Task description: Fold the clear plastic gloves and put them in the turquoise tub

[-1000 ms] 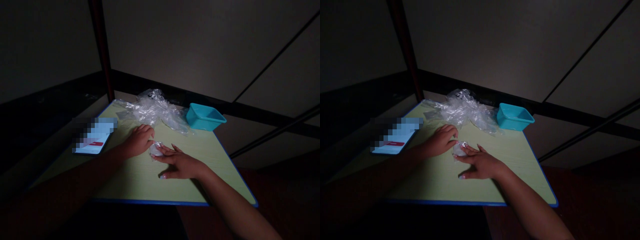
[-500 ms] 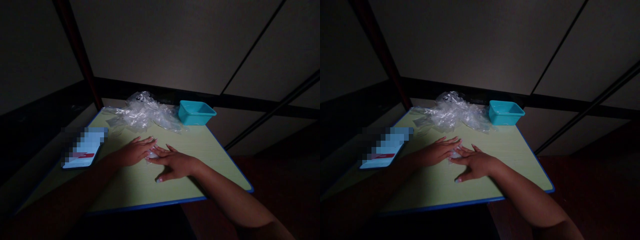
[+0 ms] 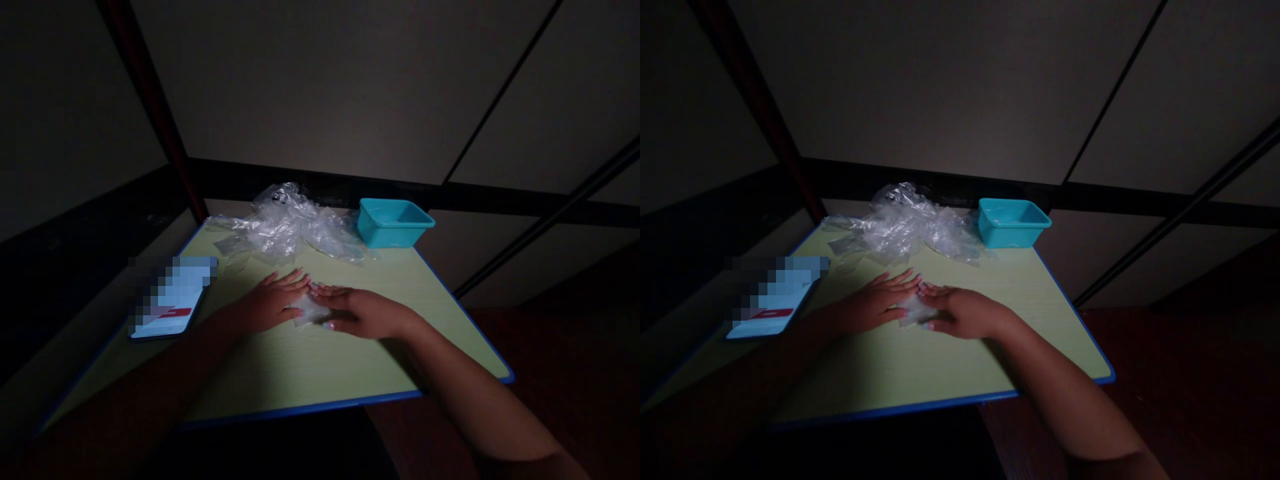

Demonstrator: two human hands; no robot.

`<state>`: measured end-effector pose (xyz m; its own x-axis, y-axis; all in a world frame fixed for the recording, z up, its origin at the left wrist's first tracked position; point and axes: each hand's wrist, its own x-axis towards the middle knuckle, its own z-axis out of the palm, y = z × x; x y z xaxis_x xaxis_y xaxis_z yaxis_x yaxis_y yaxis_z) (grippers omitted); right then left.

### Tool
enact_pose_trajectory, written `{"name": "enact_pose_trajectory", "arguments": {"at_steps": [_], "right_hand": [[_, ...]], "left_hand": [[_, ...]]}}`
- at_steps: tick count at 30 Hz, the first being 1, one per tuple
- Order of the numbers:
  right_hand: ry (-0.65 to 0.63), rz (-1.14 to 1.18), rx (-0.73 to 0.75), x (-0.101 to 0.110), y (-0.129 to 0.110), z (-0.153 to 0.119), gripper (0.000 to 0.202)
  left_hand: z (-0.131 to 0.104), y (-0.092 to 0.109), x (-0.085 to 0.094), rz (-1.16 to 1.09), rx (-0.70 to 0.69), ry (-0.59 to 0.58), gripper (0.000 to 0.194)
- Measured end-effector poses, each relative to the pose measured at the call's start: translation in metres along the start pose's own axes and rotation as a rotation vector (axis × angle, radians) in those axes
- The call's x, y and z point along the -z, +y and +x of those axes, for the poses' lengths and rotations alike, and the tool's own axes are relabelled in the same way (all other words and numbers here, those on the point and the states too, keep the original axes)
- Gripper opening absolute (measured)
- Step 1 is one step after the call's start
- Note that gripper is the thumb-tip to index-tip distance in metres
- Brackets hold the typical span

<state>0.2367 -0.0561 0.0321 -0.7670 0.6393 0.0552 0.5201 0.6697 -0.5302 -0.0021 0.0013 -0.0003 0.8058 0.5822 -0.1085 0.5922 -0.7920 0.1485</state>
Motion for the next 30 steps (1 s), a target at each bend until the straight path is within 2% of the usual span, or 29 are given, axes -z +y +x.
{"name": "enact_pose_trajectory", "arguments": {"at_steps": [3,6,11,14,19,30], "right_hand": [[0.202,0.072,0.037,0.000,0.000,0.006,0.040],[0.301,0.225,0.027,-0.003,0.000,0.010,0.035],[0.284,0.656,-0.073,-0.018,0.012,0.017,0.045],[0.288,0.793,-0.142,-0.025,0.022,0.022,0.048],[0.384,0.866,-0.201,-0.025,0.032,0.025,0.048],[0.361,0.885,-0.393,-0.025,0.041,0.028,0.062]], "left_hand": [[-0.001,0.002,0.002,-0.015,-0.015,0.023,0.055],[-0.002,0.004,0.003,-0.030,-0.026,0.035,0.054],[-0.001,0.004,0.000,-0.027,-0.019,0.042,0.065],[-0.001,0.003,-0.003,-0.020,-0.013,0.054,0.071],[-0.002,0.004,-0.003,-0.011,0.013,0.056,0.076],[-0.004,0.005,-0.005,-0.005,0.042,0.077,0.078]]}}
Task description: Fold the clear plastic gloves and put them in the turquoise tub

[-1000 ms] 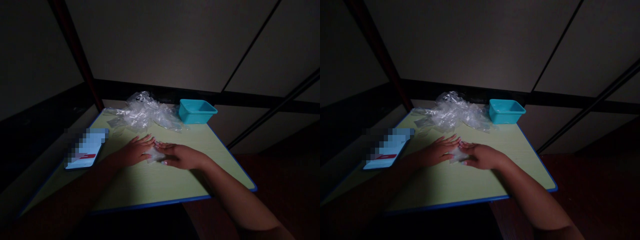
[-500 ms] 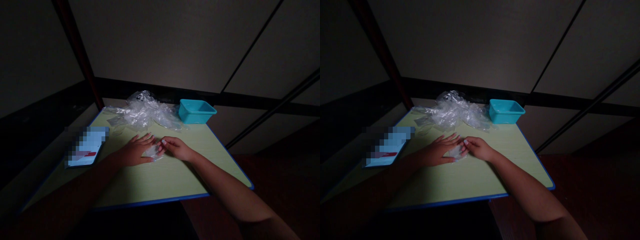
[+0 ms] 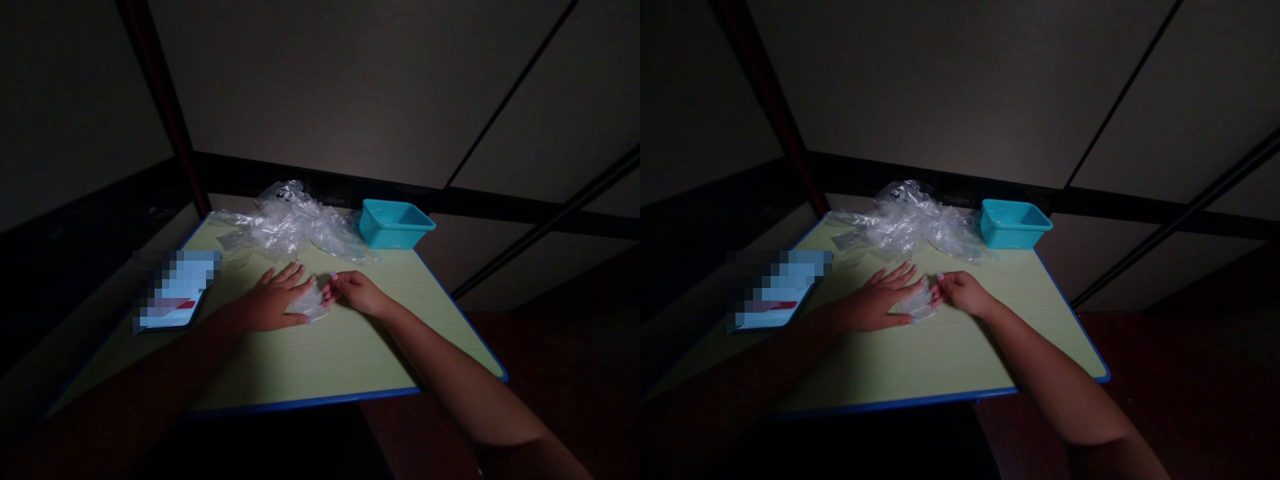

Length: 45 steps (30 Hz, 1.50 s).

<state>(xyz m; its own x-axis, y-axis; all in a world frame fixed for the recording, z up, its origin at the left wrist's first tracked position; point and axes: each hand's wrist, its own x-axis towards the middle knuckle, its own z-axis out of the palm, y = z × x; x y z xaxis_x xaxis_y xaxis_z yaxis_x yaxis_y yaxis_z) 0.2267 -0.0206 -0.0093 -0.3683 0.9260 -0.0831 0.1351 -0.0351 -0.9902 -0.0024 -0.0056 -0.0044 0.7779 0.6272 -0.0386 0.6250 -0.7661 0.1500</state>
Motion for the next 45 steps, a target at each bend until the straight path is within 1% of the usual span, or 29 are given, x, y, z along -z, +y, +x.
{"name": "enact_pose_trajectory", "arguments": {"at_steps": [3,6,13,17,21,28,34,39,45], "right_hand": [[-0.005,-0.007,0.000,-0.001,-0.001,-0.001,0.062],[-0.004,-0.025,0.010,-0.001,-0.003,-0.002,0.061],[-0.014,-0.166,0.016,-0.002,-0.006,-0.007,0.065],[-0.014,-0.237,0.048,-0.002,-0.007,-0.009,0.064],[-0.001,-0.273,0.105,-0.003,-0.008,-0.011,0.061],[-0.001,-0.352,0.136,-0.002,-0.008,-0.011,0.063],[0.007,-0.402,0.147,-0.002,-0.012,-0.012,0.062],[0.007,-0.415,0.145,-0.002,-0.011,-0.012,0.060],[-0.016,-0.424,0.150,-0.001,-0.009,-0.012,0.059]], "left_hand": [[0.000,-0.002,-0.002,0.020,-0.039,0.066,0.077],[0.001,-0.005,-0.001,0.021,-0.106,0.148,0.072],[0.003,-0.005,0.008,-0.095,-0.235,0.255,0.065],[0.001,-0.004,0.010,-0.170,-0.293,0.237,0.057],[0.001,-0.007,0.011,-0.182,-0.279,0.225,0.049],[0.003,-0.010,0.005,-0.175,-0.282,0.222,0.057],[0.001,-0.006,0.006,-0.151,-0.289,0.137,0.056],[0.001,-0.004,0.007,-0.130,-0.296,0.118,0.057],[0.002,-0.007,0.001,-0.118,-0.212,0.106,0.051]]}}
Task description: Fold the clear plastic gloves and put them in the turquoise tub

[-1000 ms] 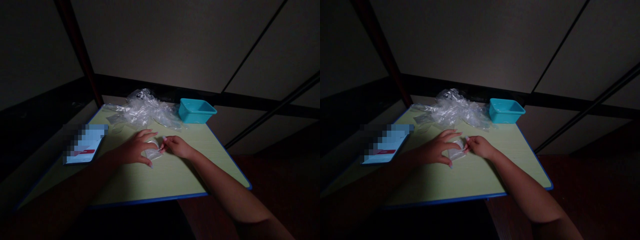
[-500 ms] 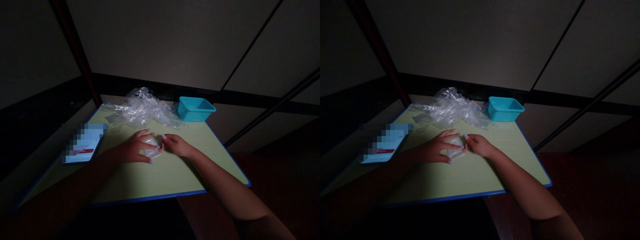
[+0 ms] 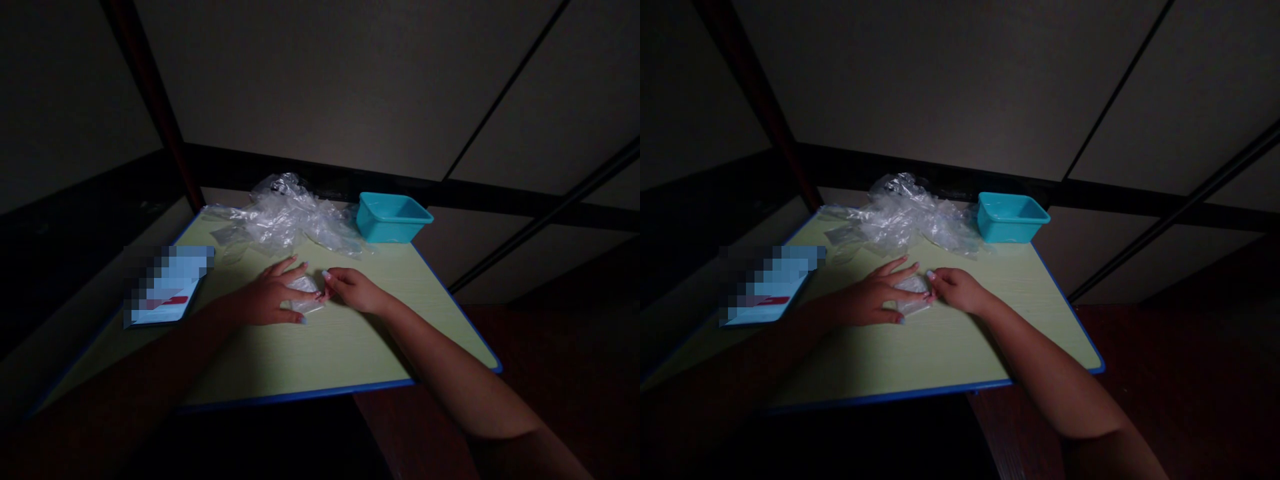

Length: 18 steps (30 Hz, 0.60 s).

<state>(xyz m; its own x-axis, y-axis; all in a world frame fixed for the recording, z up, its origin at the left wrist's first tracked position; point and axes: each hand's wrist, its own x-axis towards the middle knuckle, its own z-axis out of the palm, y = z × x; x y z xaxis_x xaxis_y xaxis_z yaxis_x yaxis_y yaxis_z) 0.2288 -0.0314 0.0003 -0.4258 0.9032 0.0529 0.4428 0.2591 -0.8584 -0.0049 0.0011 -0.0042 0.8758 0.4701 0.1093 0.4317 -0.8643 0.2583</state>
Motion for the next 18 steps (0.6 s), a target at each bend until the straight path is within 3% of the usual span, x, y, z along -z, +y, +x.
{"name": "enact_pose_trajectory", "arguments": {"at_steps": [11,18], "right_hand": [[-0.022,-0.089,0.015,-0.0009,-0.0063,-0.0036,0.055],[-0.031,-0.101,0.013,-0.0015,-0.0060,-0.0038,0.054]], "left_hand": [[0.0023,0.0032,-0.0040,0.104,0.120,-0.029,0.051],[0.0052,0.0080,-0.0033,0.165,0.269,-0.030,0.045]]}}
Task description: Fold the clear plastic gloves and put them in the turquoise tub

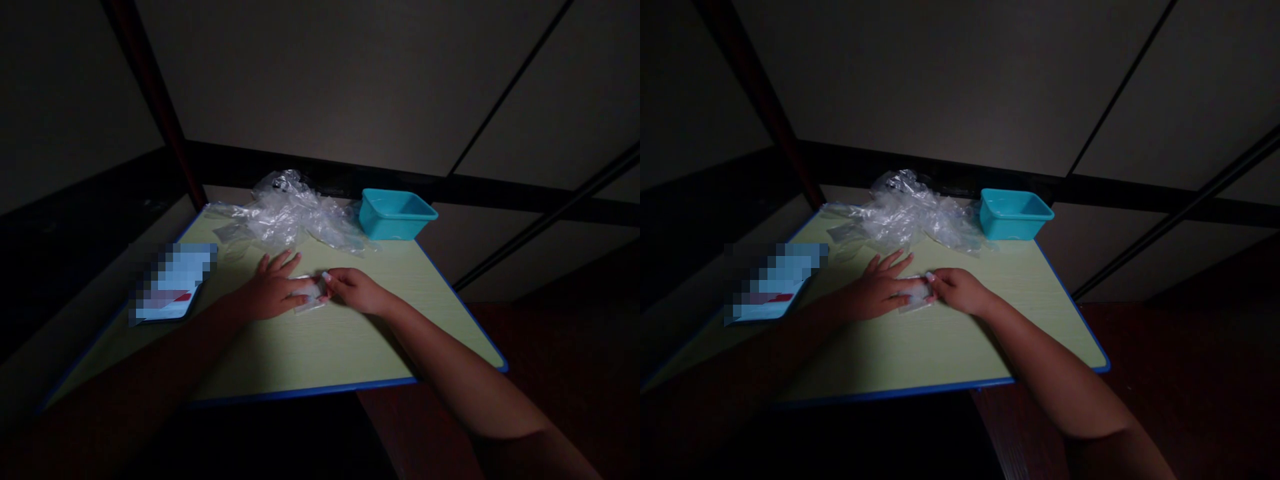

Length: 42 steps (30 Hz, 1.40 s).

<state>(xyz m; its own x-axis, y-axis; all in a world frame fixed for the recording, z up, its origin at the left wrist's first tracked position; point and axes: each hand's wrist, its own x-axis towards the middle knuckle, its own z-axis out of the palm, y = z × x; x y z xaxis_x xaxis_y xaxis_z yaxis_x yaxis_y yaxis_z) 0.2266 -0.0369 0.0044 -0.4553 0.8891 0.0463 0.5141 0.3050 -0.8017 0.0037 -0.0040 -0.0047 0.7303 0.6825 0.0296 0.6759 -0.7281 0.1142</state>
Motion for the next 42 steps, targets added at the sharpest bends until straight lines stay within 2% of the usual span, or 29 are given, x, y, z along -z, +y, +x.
{"name": "enact_pose_trajectory", "arguments": {"at_steps": [6,13,19,25,29,38,42], "right_hand": [[-0.007,0.024,0.009,0.000,0.000,-0.001,0.054],[0.057,0.207,0.065,-0.003,-0.001,0.001,0.052],[0.089,0.259,0.109,-0.005,-0.003,0.003,0.052],[0.005,0.501,-0.025,-0.004,0.009,0.008,0.054],[-0.005,0.540,-0.118,-0.002,0.015,0.011,0.054],[0.005,0.505,-0.145,0.001,0.010,0.009,0.049],[-0.019,0.488,-0.116,-0.001,0.011,0.009,0.054]], "left_hand": [[0.000,-0.003,-0.003,0.026,0.044,0.012,0.040],[0.000,-0.004,-0.002,-0.002,0.050,-0.023,0.058],[0.001,-0.005,-0.002,-0.031,0.067,-0.035,0.066],[0.001,-0.003,0.001,-0.042,0.079,-0.051,0.073],[0.002,-0.002,0.002,-0.053,0.083,-0.058,0.077],[0.002,-0.003,0.002,-0.065,0.098,-0.068,0.083],[0.002,-0.005,0.000,-0.061,0.088,-0.053,0.083]]}}
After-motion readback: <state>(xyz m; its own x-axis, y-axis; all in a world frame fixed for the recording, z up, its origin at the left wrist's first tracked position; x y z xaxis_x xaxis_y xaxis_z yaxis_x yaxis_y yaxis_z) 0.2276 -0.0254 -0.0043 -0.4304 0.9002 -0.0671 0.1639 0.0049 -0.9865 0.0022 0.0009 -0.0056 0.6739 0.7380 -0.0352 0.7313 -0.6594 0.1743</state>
